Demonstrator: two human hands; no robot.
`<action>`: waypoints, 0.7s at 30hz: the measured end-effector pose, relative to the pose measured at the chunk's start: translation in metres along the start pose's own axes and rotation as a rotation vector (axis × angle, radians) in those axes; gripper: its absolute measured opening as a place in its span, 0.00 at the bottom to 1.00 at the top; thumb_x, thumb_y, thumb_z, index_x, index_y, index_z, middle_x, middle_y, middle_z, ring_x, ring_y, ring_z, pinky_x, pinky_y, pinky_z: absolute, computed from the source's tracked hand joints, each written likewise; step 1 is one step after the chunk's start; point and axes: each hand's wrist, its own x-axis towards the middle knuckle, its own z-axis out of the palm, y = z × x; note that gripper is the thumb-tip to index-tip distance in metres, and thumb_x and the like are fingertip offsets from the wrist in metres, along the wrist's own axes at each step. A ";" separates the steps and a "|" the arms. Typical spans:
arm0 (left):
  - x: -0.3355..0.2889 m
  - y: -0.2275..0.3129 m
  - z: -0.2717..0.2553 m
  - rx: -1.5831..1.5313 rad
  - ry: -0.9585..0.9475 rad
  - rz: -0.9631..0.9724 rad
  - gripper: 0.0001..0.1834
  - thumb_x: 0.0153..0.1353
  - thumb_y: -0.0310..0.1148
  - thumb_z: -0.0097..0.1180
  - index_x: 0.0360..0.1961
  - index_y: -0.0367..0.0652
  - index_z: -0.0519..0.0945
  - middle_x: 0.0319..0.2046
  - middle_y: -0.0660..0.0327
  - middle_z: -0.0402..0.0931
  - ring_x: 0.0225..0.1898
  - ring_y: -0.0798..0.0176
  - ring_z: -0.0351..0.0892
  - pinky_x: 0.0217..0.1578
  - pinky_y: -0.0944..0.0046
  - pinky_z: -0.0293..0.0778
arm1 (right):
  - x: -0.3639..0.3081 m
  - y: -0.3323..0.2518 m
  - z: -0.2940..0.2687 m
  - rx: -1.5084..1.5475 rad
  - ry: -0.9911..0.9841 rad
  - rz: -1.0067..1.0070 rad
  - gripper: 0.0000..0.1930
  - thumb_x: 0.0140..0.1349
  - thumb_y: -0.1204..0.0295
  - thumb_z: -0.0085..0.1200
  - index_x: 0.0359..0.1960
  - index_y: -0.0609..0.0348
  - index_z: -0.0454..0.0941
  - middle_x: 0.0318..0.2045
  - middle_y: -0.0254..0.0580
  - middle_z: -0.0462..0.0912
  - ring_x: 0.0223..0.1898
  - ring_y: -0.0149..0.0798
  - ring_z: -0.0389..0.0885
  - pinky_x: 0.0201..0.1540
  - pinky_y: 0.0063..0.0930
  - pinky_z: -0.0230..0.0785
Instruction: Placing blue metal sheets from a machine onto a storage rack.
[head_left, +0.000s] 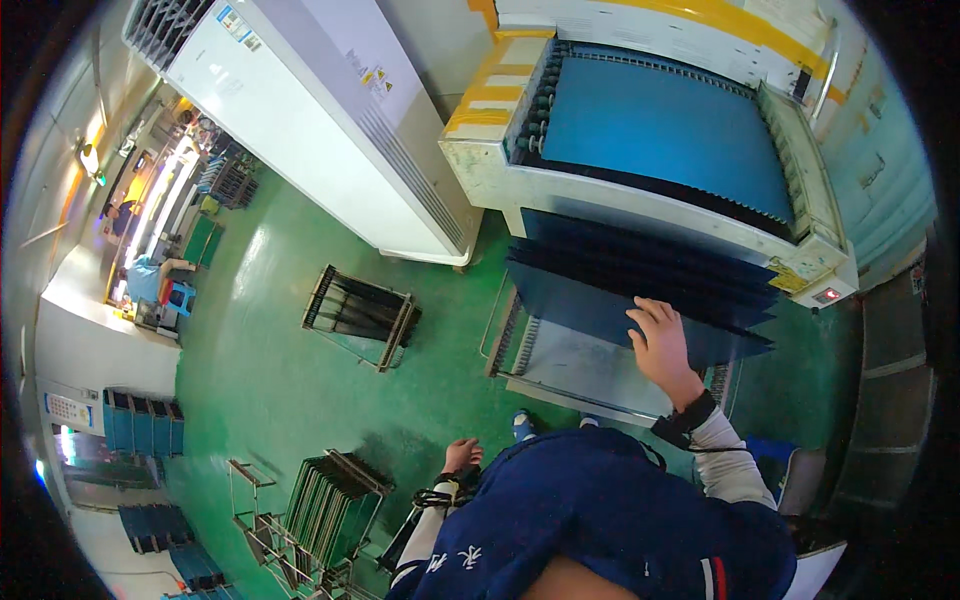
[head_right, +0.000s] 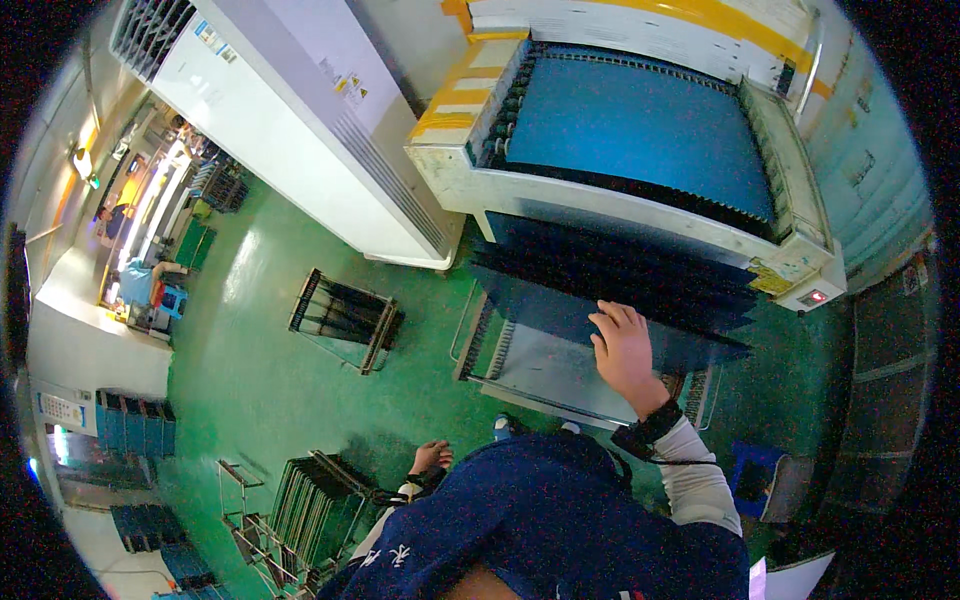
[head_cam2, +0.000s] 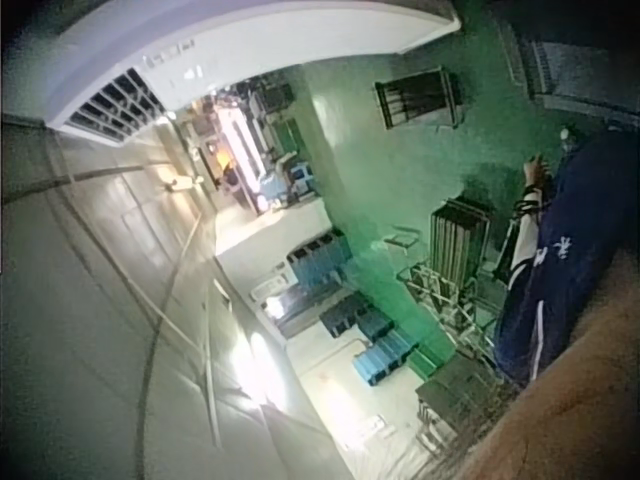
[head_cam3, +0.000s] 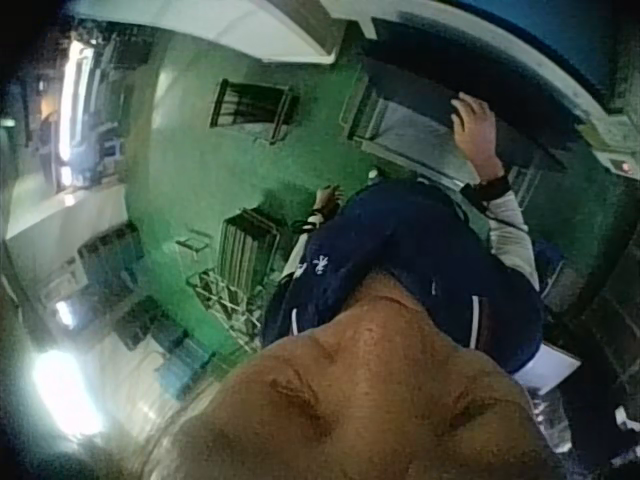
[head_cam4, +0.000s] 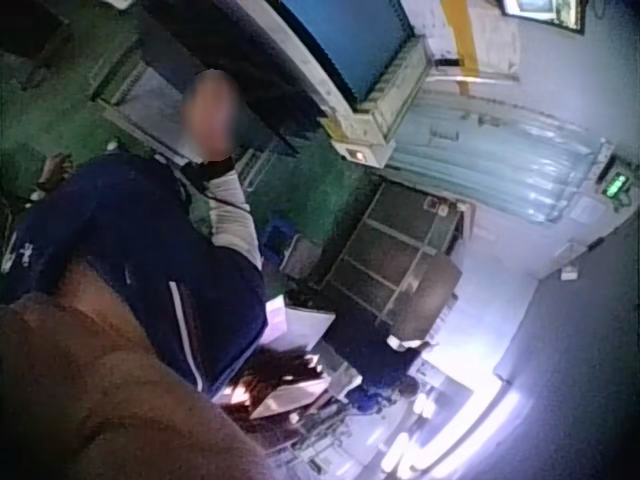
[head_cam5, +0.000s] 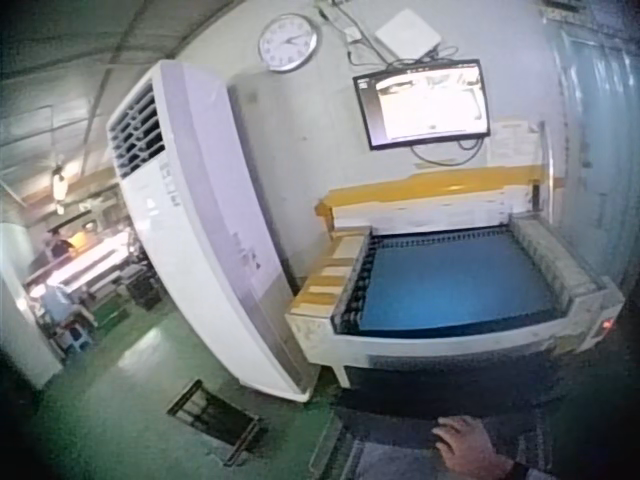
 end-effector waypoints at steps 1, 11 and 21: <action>0.001 0.000 0.000 -0.004 0.011 0.000 0.13 0.60 0.34 0.53 0.41 0.37 0.72 0.24 0.56 0.77 0.20 0.62 0.75 0.19 0.65 0.69 | 0.000 0.000 0.000 -0.003 -0.003 -0.003 0.15 0.46 0.77 0.57 0.39 0.59 0.76 0.49 0.44 0.74 0.50 0.48 0.71 0.51 0.41 0.63; 0.004 -0.002 0.003 0.082 0.049 0.044 0.13 0.60 0.34 0.52 0.41 0.36 0.74 0.23 0.58 0.78 0.21 0.63 0.77 0.19 0.67 0.71 | -0.012 -0.009 -0.001 0.048 0.014 -0.024 0.11 0.46 0.77 0.57 0.34 0.60 0.76 0.44 0.44 0.75 0.47 0.48 0.71 0.48 0.41 0.63; 0.000 -0.001 0.000 -0.050 -0.047 0.002 0.12 0.58 0.35 0.54 0.37 0.37 0.74 0.19 0.62 0.73 0.17 0.67 0.72 0.17 0.68 0.68 | 0.002 0.029 0.026 -0.106 -0.255 0.145 0.06 0.48 0.73 0.56 0.27 0.59 0.74 0.27 0.47 0.77 0.33 0.51 0.76 0.36 0.43 0.67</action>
